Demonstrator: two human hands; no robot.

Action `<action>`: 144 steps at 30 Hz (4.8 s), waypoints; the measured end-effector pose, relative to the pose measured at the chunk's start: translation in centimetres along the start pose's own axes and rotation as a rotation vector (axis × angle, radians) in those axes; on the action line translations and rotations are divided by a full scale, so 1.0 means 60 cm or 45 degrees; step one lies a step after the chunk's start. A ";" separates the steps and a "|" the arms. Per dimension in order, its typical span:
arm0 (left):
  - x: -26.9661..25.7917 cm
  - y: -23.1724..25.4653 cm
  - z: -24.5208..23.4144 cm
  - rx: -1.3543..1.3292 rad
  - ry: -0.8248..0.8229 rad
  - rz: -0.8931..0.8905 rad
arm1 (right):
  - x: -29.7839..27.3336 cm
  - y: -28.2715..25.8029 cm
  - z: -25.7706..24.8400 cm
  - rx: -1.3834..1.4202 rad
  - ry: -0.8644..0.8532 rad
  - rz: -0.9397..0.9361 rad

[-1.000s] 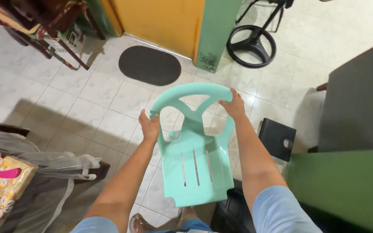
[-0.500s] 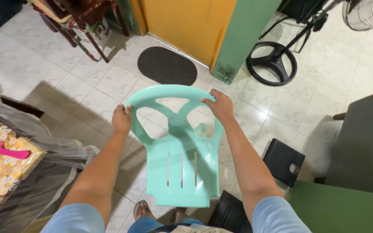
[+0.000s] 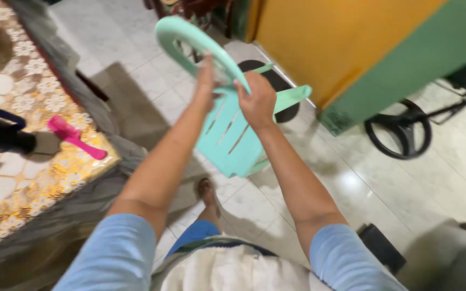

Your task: The person sweeps the tiled floor using a broom, moving plastic stools and a wooden chair aside by hand to reach the area under a table. They gather the dirt into a pile on the floor.

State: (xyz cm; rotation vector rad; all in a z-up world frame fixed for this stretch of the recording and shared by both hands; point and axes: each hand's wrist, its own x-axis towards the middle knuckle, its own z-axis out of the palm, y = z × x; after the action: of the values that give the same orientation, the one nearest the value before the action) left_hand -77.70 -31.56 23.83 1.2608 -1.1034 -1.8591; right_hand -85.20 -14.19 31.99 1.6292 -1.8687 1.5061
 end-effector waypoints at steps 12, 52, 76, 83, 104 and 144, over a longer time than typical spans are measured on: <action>0.266 0.234 -0.094 -0.449 -0.259 0.285 | 0.247 0.059 0.403 0.380 -0.249 -0.031; 0.371 0.080 -0.602 0.833 0.801 0.215 | 0.253 0.035 1.131 1.561 -2.244 1.231; 0.447 0.088 -0.606 0.966 1.263 -0.310 | 0.276 0.055 1.416 0.952 -3.268 1.379; 0.468 0.087 -0.616 1.052 1.383 -0.410 | 0.354 0.022 1.403 0.609 -3.336 0.840; 0.269 0.096 -0.470 0.580 1.980 -0.023 | 0.324 -0.112 1.006 0.767 -2.249 -1.578; -1.377 -0.382 -1.122 -0.379 2.531 0.058 | -0.791 -1.505 0.624 1.140 -2.283 -1.663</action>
State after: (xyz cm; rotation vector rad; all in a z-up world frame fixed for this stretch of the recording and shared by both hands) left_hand 12.93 28.96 24.48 1.8564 0.2716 -0.0582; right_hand 22.73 -2.09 28.42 3.7747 0.5882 -0.1564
